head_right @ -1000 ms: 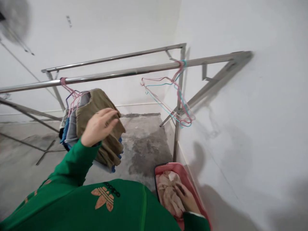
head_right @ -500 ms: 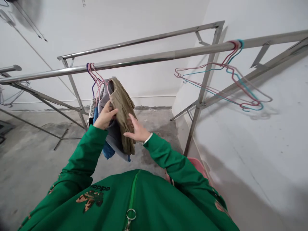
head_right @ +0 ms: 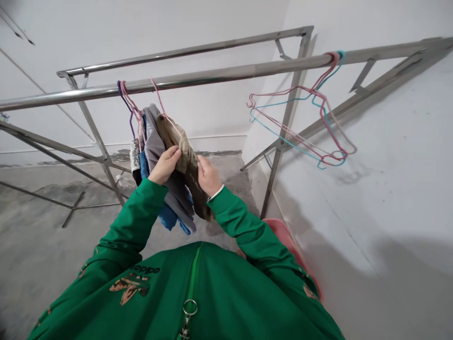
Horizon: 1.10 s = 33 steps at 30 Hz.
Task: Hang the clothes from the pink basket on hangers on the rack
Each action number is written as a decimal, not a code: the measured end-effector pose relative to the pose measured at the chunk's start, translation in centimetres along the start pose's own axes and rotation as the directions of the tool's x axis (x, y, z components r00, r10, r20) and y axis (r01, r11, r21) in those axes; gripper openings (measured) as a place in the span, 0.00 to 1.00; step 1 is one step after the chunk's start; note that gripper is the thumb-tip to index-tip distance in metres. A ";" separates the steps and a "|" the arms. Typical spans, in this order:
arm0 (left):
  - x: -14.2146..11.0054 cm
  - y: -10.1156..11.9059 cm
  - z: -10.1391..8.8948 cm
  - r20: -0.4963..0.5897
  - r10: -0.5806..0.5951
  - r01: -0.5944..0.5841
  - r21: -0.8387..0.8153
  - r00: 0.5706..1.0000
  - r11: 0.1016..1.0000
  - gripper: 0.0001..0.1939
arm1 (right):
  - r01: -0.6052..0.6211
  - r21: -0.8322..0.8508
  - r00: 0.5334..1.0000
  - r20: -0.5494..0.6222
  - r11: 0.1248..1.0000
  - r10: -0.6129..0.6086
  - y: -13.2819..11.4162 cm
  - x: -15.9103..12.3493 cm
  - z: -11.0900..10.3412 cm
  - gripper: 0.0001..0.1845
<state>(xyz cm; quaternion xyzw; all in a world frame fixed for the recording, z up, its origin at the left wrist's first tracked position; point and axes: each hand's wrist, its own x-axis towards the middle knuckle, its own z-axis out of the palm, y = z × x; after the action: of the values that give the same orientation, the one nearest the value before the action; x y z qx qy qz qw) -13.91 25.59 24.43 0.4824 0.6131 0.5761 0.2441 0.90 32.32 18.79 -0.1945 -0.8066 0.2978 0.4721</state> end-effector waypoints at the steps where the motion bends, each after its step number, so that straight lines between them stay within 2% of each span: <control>1: -0.2 -0.1 0.2 0.032 0.002 -0.003 0.035 0.999 0.999 0.10 | 0.013 -0.030 0.999 -0.048 0.999 -0.015 0.1 -0.1 -0.5 0.22; 3: -0.8 0.1 0.7 0.052 0.037 -0.043 0.123 0.998 0.992 0.12 | 0.002 -0.095 0.991 -0.133 0.996 -0.014 0.2 -0.4 -1.4 0.20; 5: -1.7 0.6 1.4 0.029 0.106 -0.110 0.234 0.994 0.966 0.15 | -0.058 -0.147 0.983 -0.178 0.987 0.031 0.2 -1.0 -2.1 0.20; 9: -4.0 2.3 3.4 0.022 0.220 -0.206 0.451 0.975 0.869 0.19 | -0.155 -0.195 0.976 -0.181 0.969 0.119 0.1 -2.6 -2.5 0.21; 11: -5.3 3.0 4.7 0.070 0.251 -0.252 0.503 0.965 0.827 0.18 | -0.206 -0.190 0.976 -0.110 0.960 0.187 0.0 -3.0 -2.5 0.23; 13: -6.6 3.3 5.9 0.169 0.263 -0.312 0.528 0.950 0.790 0.18 | -0.232 -0.151 0.970 0.038 0.961 0.240 -0.1 -3.0 -2.7 0.26; 16: -8.2 3.2 7.1 0.303 0.262 -0.394 0.561 0.916 0.728 0.21 | -0.185 -0.035 0.954 0.236 0.982 0.187 -0.2 -2.7 -3.8 0.25; 18: -8.9 3.1 7.2 0.342 0.262 -0.422 0.578 0.902 0.699 0.21 | -0.184 0.082 0.948 0.276 0.979 0.155 -0.3 -2.8 -5.0 0.20; 20: -9.0 3.1 6.8 0.343 0.283 -0.437 0.561 0.896 0.703 0.18 | -0.241 0.206 0.951 0.245 0.948 0.189 -0.6 -3.2 -5.9 0.16; 22: -8.8 3.1 6.1 0.296 0.330 -0.441 0.513 0.896 0.737 0.15 | -0.353 0.387 0.935 0.175 0.852 0.308 -0.9 -4.0 -6.2 0.14; 23: -8.6 3.2 5.7 0.274 0.352 -0.445 0.482 0.895 0.755 0.15 | -0.415 0.494 0.907 0.160 0.764 0.389 -1.1 -4.4 -6.1 0.14; 25: -8.1 3.2 5.3 0.287 0.378 -0.470 0.414 0.880 0.780 0.13 | -0.523 0.680 0.811 0.210 0.514 0.547 -1.4 -5.4 -5.1 0.14; 26: -7.9 3.2 5.1 0.331 0.384 -0.494 0.379 0.862 0.782 0.12 | -0.568 0.721 0.753 0.260 0.396 0.604 -1.6 -5.9 -4.5 0.13; 28: -7.4 3.2 5.1 0.434 0.383 -0.541 0.334 0.815 0.772 0.10 | -0.637 0.738 0.643 0.351 0.222 0.681 -1.7 -6.9 -2.9 0.12; 30: -7.2 3.3 5.0 0.487 0.364 -0.561 0.358 0.794 0.746 0.08 | -0.682 0.721 0.564 0.409 0.125 0.718 -1.5 -7.7 -1.6 0.09; 33: -7.6 4.2 4.5 0.462 0.361 -0.566 0.455 0.810 0.688 0.10 | -0.707 0.700 0.512 0.410 0.100 0.755 -0.3 -8.5 -0.7 0.06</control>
<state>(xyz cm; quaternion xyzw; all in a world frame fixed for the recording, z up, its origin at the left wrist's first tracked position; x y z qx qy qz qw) -5.59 20.56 25.45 0.7642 0.5612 0.3162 0.0319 5.53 27.27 13.73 -0.3351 -0.3538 0.8153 0.3128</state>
